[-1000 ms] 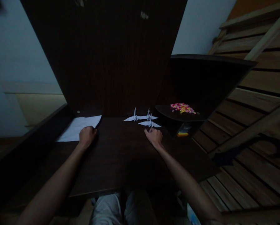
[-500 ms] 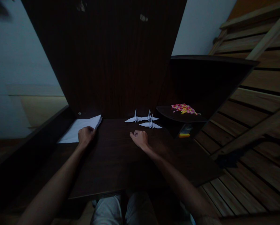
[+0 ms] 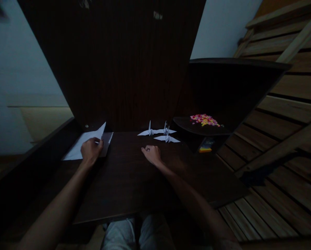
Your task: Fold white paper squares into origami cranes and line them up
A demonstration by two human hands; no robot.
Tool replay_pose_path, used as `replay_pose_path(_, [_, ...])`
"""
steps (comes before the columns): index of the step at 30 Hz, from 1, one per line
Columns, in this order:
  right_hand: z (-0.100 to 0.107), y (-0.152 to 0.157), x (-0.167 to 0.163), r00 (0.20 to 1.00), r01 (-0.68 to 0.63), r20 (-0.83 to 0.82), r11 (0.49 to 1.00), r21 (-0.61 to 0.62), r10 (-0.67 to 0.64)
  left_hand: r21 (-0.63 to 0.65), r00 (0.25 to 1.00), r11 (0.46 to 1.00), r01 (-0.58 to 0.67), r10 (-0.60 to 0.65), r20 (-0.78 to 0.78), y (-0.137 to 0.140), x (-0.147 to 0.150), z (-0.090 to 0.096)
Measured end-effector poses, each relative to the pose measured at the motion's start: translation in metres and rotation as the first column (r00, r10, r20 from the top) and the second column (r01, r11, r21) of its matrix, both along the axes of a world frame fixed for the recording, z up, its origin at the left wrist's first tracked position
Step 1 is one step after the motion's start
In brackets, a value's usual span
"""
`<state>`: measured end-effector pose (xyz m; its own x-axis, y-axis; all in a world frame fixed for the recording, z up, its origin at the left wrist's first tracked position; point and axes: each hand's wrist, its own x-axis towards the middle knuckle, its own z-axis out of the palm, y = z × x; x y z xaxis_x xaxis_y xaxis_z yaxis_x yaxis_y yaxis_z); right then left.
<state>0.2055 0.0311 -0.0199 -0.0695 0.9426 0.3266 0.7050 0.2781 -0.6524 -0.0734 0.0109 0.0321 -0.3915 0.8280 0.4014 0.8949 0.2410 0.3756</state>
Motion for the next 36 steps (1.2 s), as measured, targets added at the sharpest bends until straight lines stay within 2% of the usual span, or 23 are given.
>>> replay_pose_path(2, [-0.001, 0.0, -0.001, 0.992, -0.063, -0.111, 0.998, -0.009, 0.061, 0.071, 0.998, 0.996, 0.048, -0.046, -0.036, -0.005, 0.007, 0.005])
replay_pose_path(4, [0.0, 0.0, -0.003, 0.95, -0.163, -0.279, 0.985, -0.051, 0.142, 0.136, 0.993, 0.984, 0.114, -0.11, -0.041, -0.01, 0.019, 0.006])
replay_pose_path(7, [0.004, -0.002, -0.008, 0.805, -0.354, -0.549, 0.924, -0.141, 0.225, 0.202, 0.967, 0.946, 0.253, -0.256, -0.014, -0.017, 0.045, -0.001])
replay_pose_path(10, [0.008, -0.005, -0.013, 0.642, -0.539, -0.725, 0.819, -0.199, 0.247, 0.231, 0.871, 0.845, 0.482, -0.49, -0.024, -0.026, 0.073, -0.014])
replay_pose_path(12, [0.008, -0.007, -0.016, 0.573, -0.597, -0.788, 0.774, -0.212, 0.226, 0.214, 0.766, 0.741, 0.637, -0.639, -0.068, -0.032, 0.087, -0.023])
replay_pose_path(14, [0.006, -0.008, -0.018, 0.549, -0.599, -0.812, 0.771, -0.215, 0.2, 0.178, 0.665, 0.644, 0.744, -0.74, -0.103, -0.036, 0.095, -0.029])
replay_pose_path(16, [0.003, -0.007, -0.021, 0.57, -0.577, -0.8, 0.785, -0.227, 0.187, 0.154, 0.576, 0.559, 0.815, -0.81, -0.109, -0.038, 0.098, -0.033])
replay_pose_path(18, [-0.001, -0.005, -0.022, 0.606, -0.521, -0.781, 0.818, -0.244, 0.152, 0.139, 0.505, 0.49, 0.861, -0.856, -0.114, -0.039, 0.098, -0.035])
replay_pose_path(20, [-0.004, -0.002, -0.022, 0.628, -0.462, -0.769, 0.853, -0.243, 0.121, 0.132, 0.464, 0.449, 0.884, -0.877, -0.121, -0.039, 0.098, -0.035])
replay_pose_path(23, [-0.005, 0.002, -0.019, 0.638, -0.398, -0.763, 0.893, -0.211, 0.104, 0.145, 0.475, 0.456, 0.878, -0.869, -0.137, -0.036, 0.095, -0.033])
replay_pose_path(29, [-0.001, 0.01, -0.004, 0.644, -0.311, -0.763, 0.931, -0.193, 0.057, 0.124, 0.608, 0.595, 0.794, -0.774, -0.175, -0.018, 0.07, -0.034])
replay_pose_path(31, [0.0, 0.012, -0.001, 0.652, -0.267, -0.757, 0.947, -0.179, 0.041, 0.066, 0.643, 0.642, 0.764, -0.749, -0.163, -0.012, 0.06, -0.039])
replay_pose_path(33, [0.001, 0.012, 0.0, 0.65, -0.253, -0.759, 0.953, -0.169, 0.038, -0.037, 0.643, 0.654, 0.756, -0.751, -0.15, -0.007, 0.053, -0.045])
replay_pose_path(36, [0.003, 0.009, -0.002, 0.618, -0.313, -0.783, 0.935, -0.166, 0.068, -0.157, 0.652, 0.664, 0.731, -0.747, -0.13, -0.004, 0.05, -0.054])
